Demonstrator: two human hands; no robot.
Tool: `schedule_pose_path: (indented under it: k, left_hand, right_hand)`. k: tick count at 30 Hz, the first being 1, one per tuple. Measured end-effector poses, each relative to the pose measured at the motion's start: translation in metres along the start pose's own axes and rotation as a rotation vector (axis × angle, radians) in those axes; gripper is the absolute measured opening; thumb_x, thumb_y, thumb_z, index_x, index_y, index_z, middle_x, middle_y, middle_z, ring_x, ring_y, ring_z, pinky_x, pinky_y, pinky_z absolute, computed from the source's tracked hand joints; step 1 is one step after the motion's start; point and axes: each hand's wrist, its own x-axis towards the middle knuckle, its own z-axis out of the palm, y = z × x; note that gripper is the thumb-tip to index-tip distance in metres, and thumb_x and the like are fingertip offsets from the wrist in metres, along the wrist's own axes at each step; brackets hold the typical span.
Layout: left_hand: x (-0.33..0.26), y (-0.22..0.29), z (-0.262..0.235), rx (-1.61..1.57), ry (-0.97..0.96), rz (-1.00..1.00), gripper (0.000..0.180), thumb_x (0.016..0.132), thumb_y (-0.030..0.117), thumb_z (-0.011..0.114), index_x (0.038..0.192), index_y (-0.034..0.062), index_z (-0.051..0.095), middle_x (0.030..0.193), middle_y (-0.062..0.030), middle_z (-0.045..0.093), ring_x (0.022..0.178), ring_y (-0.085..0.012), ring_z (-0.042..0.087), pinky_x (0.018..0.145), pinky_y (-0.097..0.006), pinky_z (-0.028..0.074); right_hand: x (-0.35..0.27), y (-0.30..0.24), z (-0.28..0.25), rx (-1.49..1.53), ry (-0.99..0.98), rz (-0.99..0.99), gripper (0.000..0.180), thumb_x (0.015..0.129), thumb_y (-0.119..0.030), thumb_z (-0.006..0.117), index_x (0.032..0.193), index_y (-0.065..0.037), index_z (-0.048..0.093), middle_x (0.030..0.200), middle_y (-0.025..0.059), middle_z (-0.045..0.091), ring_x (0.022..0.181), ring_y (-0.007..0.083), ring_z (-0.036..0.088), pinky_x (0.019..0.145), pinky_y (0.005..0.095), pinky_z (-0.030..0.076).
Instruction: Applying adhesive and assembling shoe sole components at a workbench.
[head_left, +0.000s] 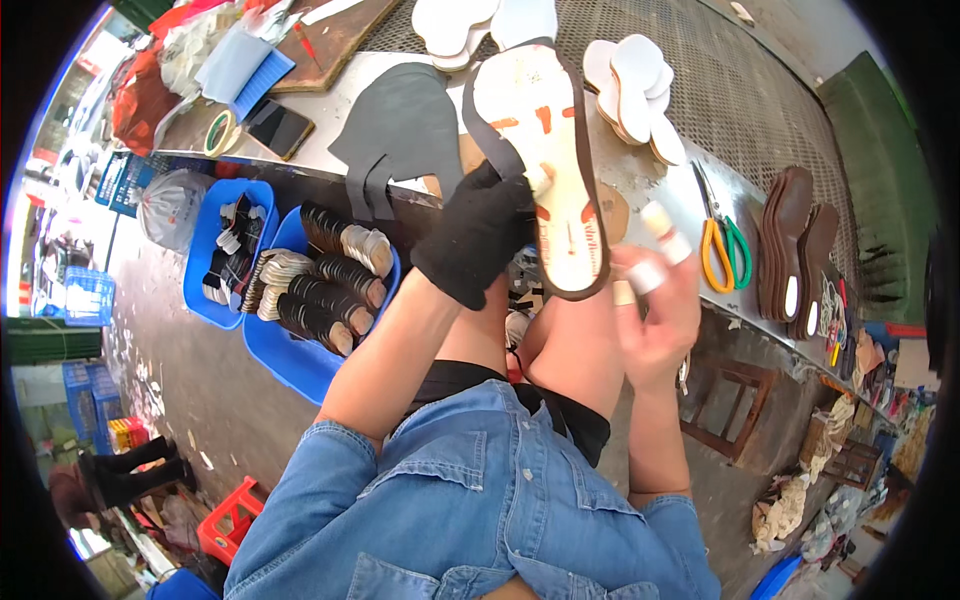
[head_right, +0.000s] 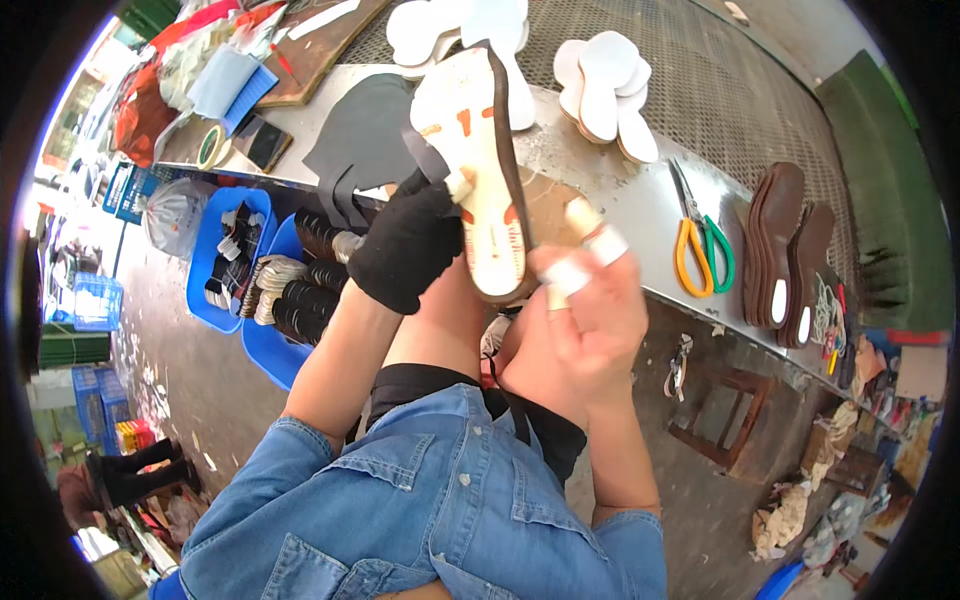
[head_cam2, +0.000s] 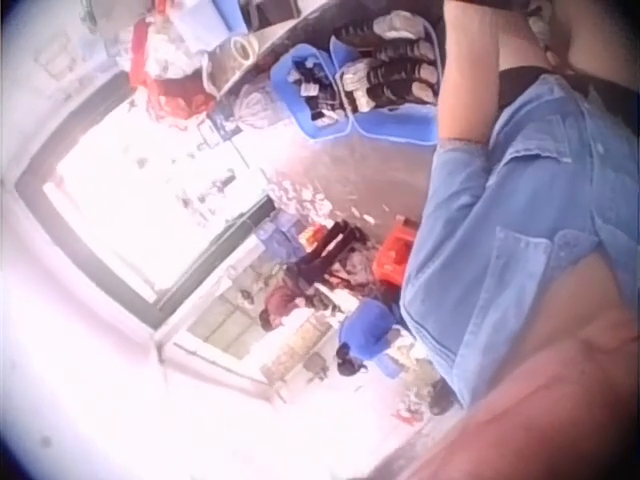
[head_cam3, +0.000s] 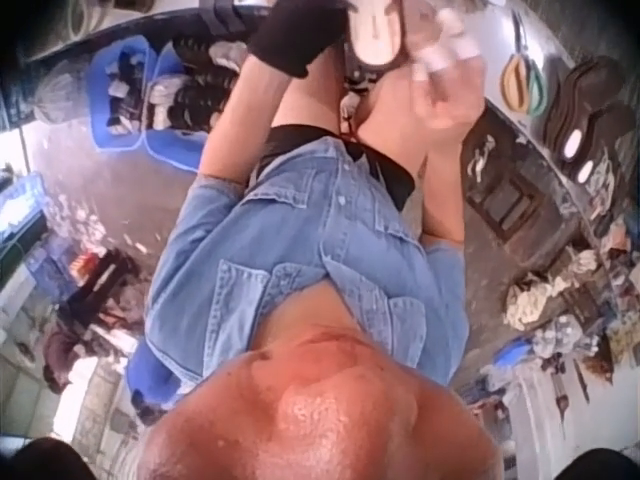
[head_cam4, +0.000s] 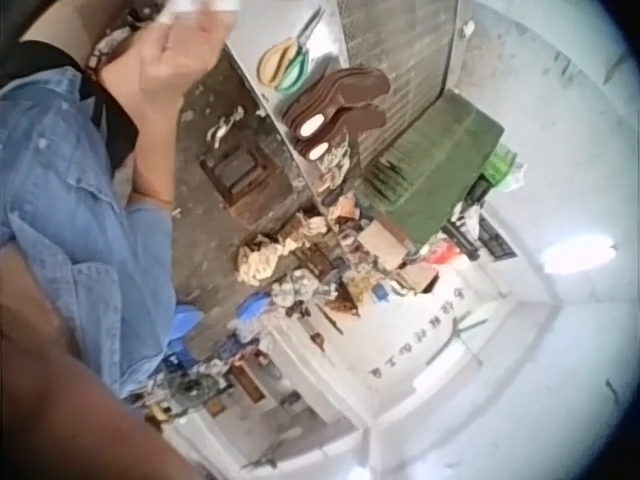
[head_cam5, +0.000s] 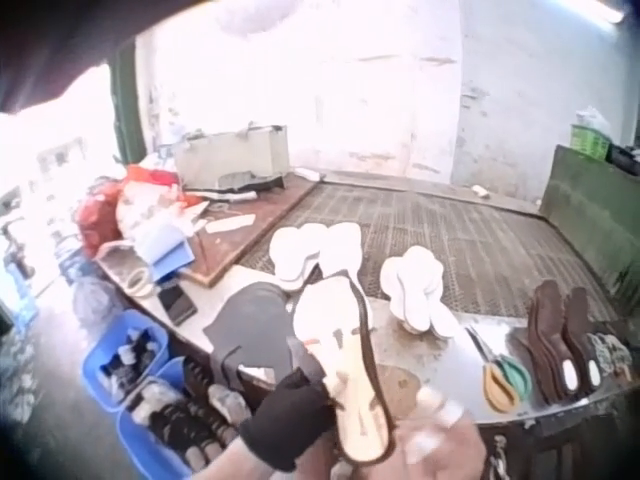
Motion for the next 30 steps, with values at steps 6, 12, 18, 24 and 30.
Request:
schedule_pose_path:
  k: [6,12,18,24,30]
  left_hand:
    - [-0.004,-0.014,0.003,-0.179,-0.081,-0.147,0.038,0.086,0.011,0.062,0.120,0.0018,0.050,0.108,-0.0078,0.060,0.097,-0.0184,0.059,0.084,-0.033,0.050]
    - [-0.014,-0.019,0.010,0.060,-0.164,-0.252,0.036,0.085,0.015,0.065,0.117,0.0020,0.054,0.104,-0.0062,0.062,0.091,-0.0159,0.061,0.077,-0.031,0.051]
    - [-0.008,-0.023,-0.001,0.269,-0.031,-0.125,0.031,0.083,0.013,0.066,0.111,0.0005,0.059,0.098,-0.0057,0.064,0.088,-0.0128,0.061,0.075,-0.027,0.051]
    - [-0.014,-0.019,-0.002,0.378,-0.077,-0.004,0.029,0.085,0.015,0.064,0.110,0.0006,0.059,0.094,-0.0037,0.064,0.085,-0.0094,0.058,0.072,-0.025,0.048]
    - [-0.022,-0.005,0.006,0.574,-0.178,-0.083,0.031,0.084,0.014,0.063,0.111,-0.0008,0.057,0.086,-0.0023,0.062,0.075,-0.0072,0.056,0.066,-0.023,0.047]
  right_hand:
    - [-0.009,-0.005,-0.009,1.294,-0.163,0.986,0.030,0.073,-0.005,0.070,0.100,0.000,0.056,0.084,0.0048,0.062,0.070,0.0076,0.058,0.051,0.0192,0.045]
    - [0.011,0.022,-0.002,1.049,-0.102,1.016,0.018,0.076,-0.013,0.072,0.069,-0.002,0.059,0.058,0.0002,0.058,0.045,0.0055,0.050,0.040,0.0176,0.037]
    - [0.006,0.017,0.010,0.453,-0.084,0.837,0.023,0.085,-0.015,0.063,0.068,0.000,0.060,0.057,-0.0027,0.055,0.054,0.0041,0.051,0.046,0.0214,0.040]
    - [-0.012,0.017,0.002,0.875,-0.212,0.929,0.014,0.088,-0.011,0.058,0.091,0.003,0.057,0.074,0.0013,0.060,0.064,0.0046,0.054,0.051,0.0211,0.042]
    - [-0.015,0.019,0.005,1.104,-0.068,1.024,0.015,0.089,-0.013,0.058,0.095,0.000,0.059,0.082,0.0007,0.061,0.070,0.0032,0.055,0.060,0.0182,0.044]
